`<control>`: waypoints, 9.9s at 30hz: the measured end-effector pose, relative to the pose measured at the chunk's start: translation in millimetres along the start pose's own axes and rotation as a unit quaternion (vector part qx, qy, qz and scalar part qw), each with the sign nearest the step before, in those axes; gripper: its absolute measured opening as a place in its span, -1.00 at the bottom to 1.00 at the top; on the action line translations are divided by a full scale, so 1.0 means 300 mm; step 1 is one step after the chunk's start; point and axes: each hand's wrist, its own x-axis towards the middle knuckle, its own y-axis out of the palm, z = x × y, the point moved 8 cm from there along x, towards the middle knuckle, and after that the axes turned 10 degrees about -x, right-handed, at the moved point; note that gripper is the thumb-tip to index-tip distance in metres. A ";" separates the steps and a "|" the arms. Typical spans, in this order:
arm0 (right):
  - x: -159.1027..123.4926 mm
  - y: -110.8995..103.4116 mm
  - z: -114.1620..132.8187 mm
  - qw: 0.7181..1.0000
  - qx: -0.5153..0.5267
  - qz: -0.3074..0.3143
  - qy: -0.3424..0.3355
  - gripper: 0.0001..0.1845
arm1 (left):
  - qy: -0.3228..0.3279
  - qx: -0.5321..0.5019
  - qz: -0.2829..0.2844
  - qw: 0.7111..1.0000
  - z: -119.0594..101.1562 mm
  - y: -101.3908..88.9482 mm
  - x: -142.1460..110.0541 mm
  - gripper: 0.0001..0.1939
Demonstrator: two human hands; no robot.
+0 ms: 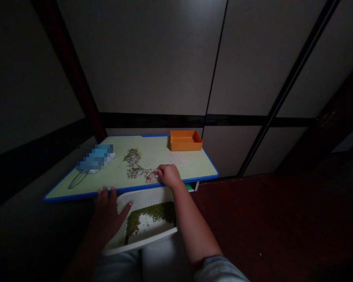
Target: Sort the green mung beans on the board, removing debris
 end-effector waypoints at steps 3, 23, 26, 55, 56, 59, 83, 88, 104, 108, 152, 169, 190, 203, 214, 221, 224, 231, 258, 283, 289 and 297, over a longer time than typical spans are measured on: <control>-0.003 -0.011 0.010 0.999 -0.035 0.004 -0.003 -0.70 | 0.002 0.001 -0.003 1.000 -0.004 -0.003 0.000 -0.15; -0.009 -0.033 -0.082 0.989 -0.097 -0.015 0.108 -0.71 | 0.012 -0.002 -0.018 1.000 0.005 -0.002 0.002 -0.17; -0.014 -0.042 -0.094 0.987 -0.091 -0.032 0.128 -0.70 | 0.015 0.002 -0.019 1.000 0.002 -0.003 0.001 -0.14; -0.012 -0.021 -0.020 1.000 -0.003 -0.018 0.022 -0.74 | 0.014 0.013 -0.013 1.000 -0.019 -0.013 0.004 -0.16; -0.012 -0.022 -0.015 1.000 -0.012 -0.015 0.019 -0.75 | 0.017 0.015 -0.014 1.000 -0.020 -0.014 0.003 -0.16; -0.013 -0.028 -0.013 0.999 -0.045 -0.009 0.025 -0.73 | 0.018 0.017 -0.013 1.000 -0.017 -0.011 0.003 -0.16; -0.035 -0.074 -0.134 0.968 -0.129 -0.046 0.209 -0.68 | 0.017 0.007 -0.016 1.000 -0.009 -0.004 0.002 -0.15; -0.008 -0.055 -0.053 0.982 -0.137 -0.025 0.130 -0.69 | 0.020 0.014 -0.015 1.000 -0.009 -0.003 0.001 -0.15; -0.026 -0.031 -0.043 0.994 -0.078 0.009 0.074 -0.72 | 0.013 0.004 -0.019 1.000 -0.003 -0.004 -0.002 -0.17; -0.025 -0.029 -0.021 0.995 -0.086 0.014 0.049 -0.72 | 0.010 0.001 -0.016 1.000 -0.006 -0.006 -0.001 -0.18; -0.025 -0.047 -0.115 0.970 -0.134 -0.026 0.201 -0.68 | 0.012 -0.003 -0.014 1.000 -0.003 -0.004 0.001 -0.16; -0.003 -0.080 -0.181 0.952 -0.162 -0.058 0.255 -0.67 | 0.018 -0.003 -0.032 0.999 0.011 0.008 -0.002 -0.15; 0.053 -0.069 -0.137 0.966 -0.148 -0.053 0.203 -0.66 | 0.028 0.015 -0.039 0.999 0.009 0.011 -0.001 -0.14; 0.031 -0.088 -0.068 0.975 -0.154 -0.123 0.106 -0.69 | 0.016 0.015 -0.038 0.999 0.014 0.016 0.004 -0.12; 0.047 -0.026 0.072 0.981 -0.192 -0.024 0.017 -0.61 | 0.024 0.023 -0.034 0.999 0.023 0.021 0.019 -0.14; 0.021 -0.032 0.063 0.982 -0.188 -0.003 0.031 -0.66 | 0.030 0.031 -0.030 0.999 -0.004 0.009 0.010 -0.15; 0.015 -0.027 0.046 0.982 -0.184 0.011 0.037 -0.74 | 0.024 0.033 -0.017 0.999 -0.017 -0.001 0.007 -0.17; 0.010 -0.049 -0.006 0.986 -0.151 -0.042 0.048 -0.75 | -0.014 0.025 0.008 1.000 -0.036 -0.010 0.004 -0.19; 0.033 0.001 0.057 0.991 0.014 -0.060 -0.115 -0.80 | -0.033 0.010 0.018 0.999 -0.046 -0.013 0.005 -0.19; 0.009 -0.007 0.017 0.994 0.049 -0.041 -0.091 -0.81 | -0.032 0.005 0.022 0.999 -0.047 -0.013 0.004 -0.18; 0.006 -0.018 -0.008 0.994 0.055 -0.063 -0.072 -0.80 | -0.039 0.006 0.027 0.999 -0.048 -0.013 0.003 -0.18; 0.003 -0.033 -0.108 0.991 0.063 -0.107 0.043 -0.66 | -0.043 0.008 0.037 0.998 -0.048 -0.013 0.005 -0.18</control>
